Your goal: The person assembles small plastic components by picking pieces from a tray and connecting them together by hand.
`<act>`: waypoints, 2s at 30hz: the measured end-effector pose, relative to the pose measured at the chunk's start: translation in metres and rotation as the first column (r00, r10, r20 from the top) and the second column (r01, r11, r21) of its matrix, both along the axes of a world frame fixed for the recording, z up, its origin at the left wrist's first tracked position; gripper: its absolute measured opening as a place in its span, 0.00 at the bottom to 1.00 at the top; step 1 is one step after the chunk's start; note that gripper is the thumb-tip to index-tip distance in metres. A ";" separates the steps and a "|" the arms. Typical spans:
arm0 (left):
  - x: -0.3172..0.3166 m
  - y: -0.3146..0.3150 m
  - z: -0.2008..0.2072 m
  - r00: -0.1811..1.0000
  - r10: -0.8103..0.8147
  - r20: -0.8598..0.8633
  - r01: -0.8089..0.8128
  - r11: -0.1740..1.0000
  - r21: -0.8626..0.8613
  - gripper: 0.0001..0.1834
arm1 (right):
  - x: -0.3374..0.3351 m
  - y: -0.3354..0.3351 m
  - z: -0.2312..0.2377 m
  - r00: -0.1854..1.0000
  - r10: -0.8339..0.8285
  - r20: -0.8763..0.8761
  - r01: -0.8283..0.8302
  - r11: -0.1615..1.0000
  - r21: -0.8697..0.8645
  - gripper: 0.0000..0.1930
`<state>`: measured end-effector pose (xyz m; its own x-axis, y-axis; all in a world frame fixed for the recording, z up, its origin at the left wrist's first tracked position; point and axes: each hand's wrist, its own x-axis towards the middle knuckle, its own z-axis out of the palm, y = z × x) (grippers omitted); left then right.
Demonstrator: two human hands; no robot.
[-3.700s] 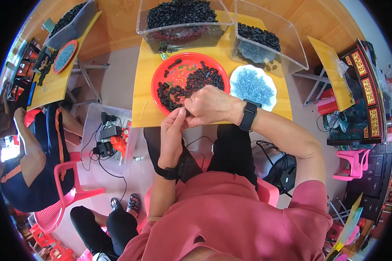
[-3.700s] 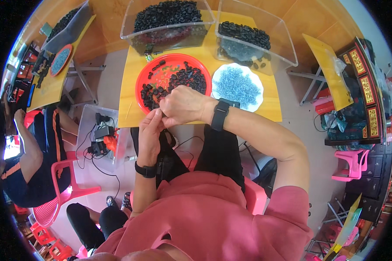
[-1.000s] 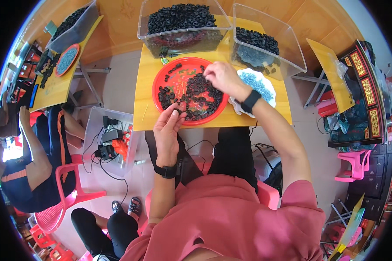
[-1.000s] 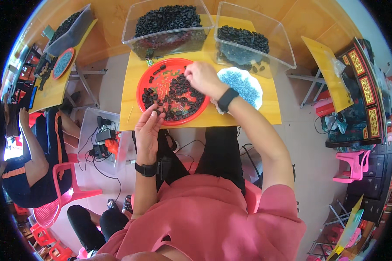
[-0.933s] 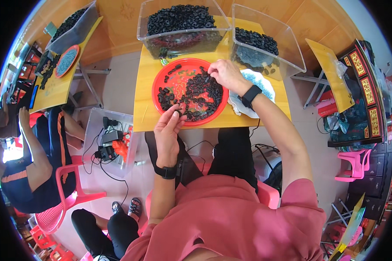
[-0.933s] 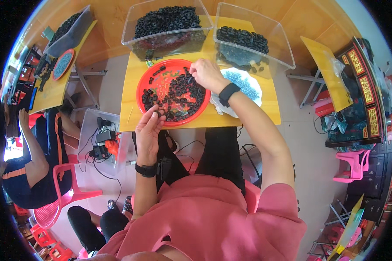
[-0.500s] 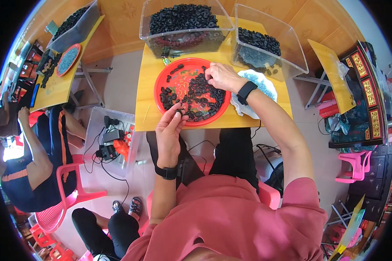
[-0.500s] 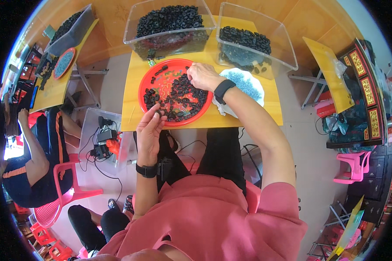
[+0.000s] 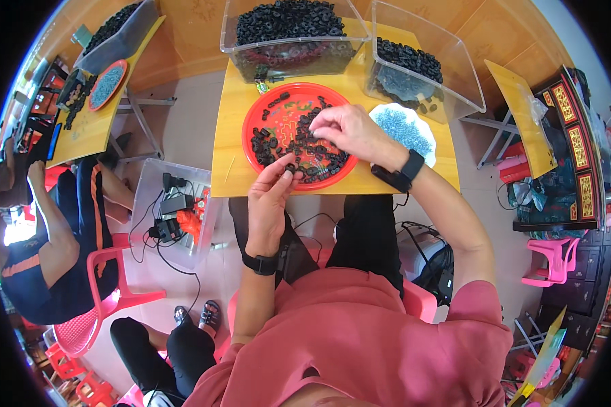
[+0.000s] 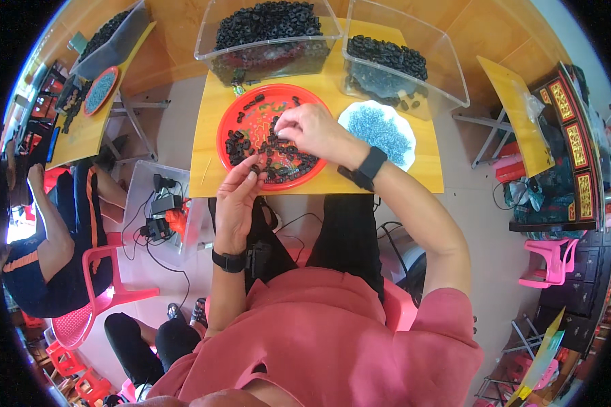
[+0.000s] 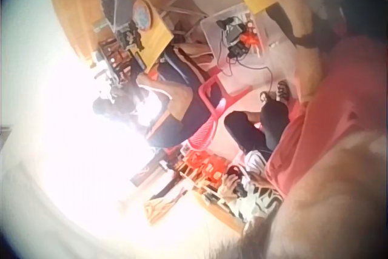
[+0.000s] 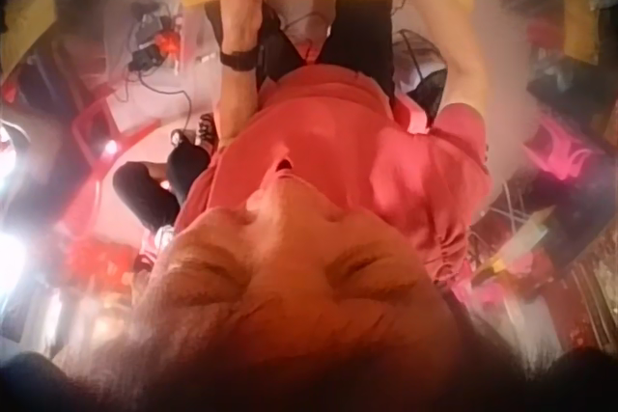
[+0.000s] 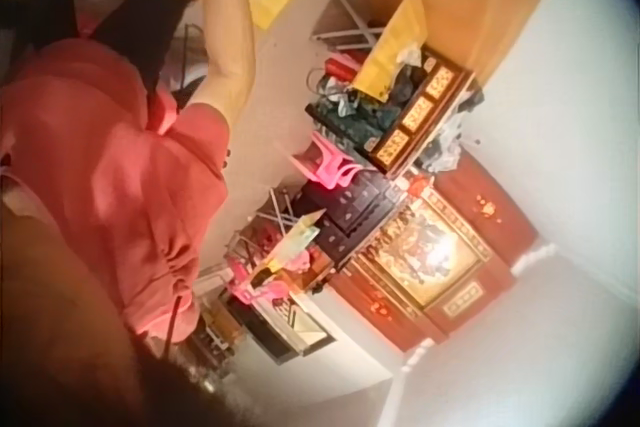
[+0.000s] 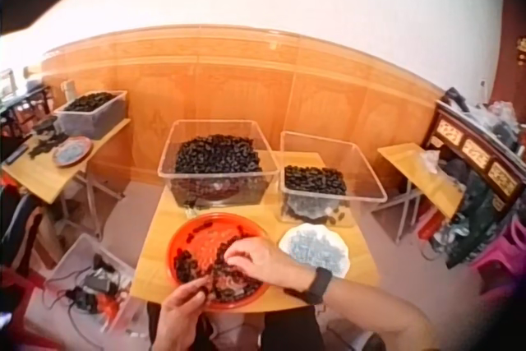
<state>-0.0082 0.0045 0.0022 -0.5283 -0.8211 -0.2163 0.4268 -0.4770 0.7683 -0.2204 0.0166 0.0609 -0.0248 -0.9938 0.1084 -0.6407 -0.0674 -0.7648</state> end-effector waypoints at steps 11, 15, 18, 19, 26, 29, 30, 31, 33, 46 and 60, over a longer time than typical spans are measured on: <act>-0.001 0.002 0.000 0.999 0.029 -0.023 -0.030 0.998 -0.057 0.13 | 0.041 0.022 0.015 0.983 0.181 -0.035 -0.184 0.975 -0.121 0.07; -0.001 0.002 -0.001 0.999 0.043 -0.019 -0.044 0.998 -0.052 0.12 | 0.045 0.024 0.017 0.975 0.171 -0.139 -0.191 0.970 -0.150 0.09; 0.001 0.001 -0.005 0.999 0.042 -0.024 -0.043 0.998 -0.048 0.12 | 0.047 0.024 0.018 0.982 0.145 -0.122 -0.162 0.976 -0.143 0.12; 0.001 0.001 -0.005 0.999 0.042 -0.024 -0.043 0.998 -0.047 0.12 | 0.047 0.024 0.018 0.986 0.129 -0.107 -0.143 0.981 -0.132 0.13; 0.000 0.002 -0.002 0.999 0.031 -0.014 -0.032 0.999 -0.044 0.12 | 0.046 0.024 0.014 0.968 0.117 -0.223 -0.154 0.975 -0.157 0.16; -0.001 0.002 -0.003 1.000 0.024 -0.004 -0.024 0.998 -0.061 0.12 | 0.050 0.026 0.019 0.939 0.139 -0.316 -0.211 0.956 -0.206 0.18; 0.000 0.002 -0.003 1.000 0.021 0.001 -0.021 0.997 -0.071 0.12 | 0.053 0.028 0.019 0.926 0.140 -0.350 -0.220 0.954 -0.201 0.18; 0.000 0.002 -0.004 1.000 0.021 0.002 -0.021 0.997 -0.070 0.12 | 0.054 0.029 0.020 0.912 0.140 -0.385 -0.229 0.953 -0.197 0.19; 0.000 0.002 -0.005 0.999 0.037 -0.014 -0.038 0.998 -0.059 0.12 | 0.056 0.032 0.022 0.912 0.132 -0.388 -0.215 0.961 -0.177 0.20; 0.007 -0.005 -0.004 0.986 0.019 -0.167 0.001 0.993 0.119 0.14 | -0.011 0.013 -0.017 0.911 -0.055 -0.409 0.067 0.998 0.015 0.06; 0.010 -0.009 -0.003 0.982 0.046 -0.183 -0.020 0.990 0.140 0.15 | 0.012 0.006 -0.056 0.877 0.016 -0.481 0.001 0.999 0.035 0.05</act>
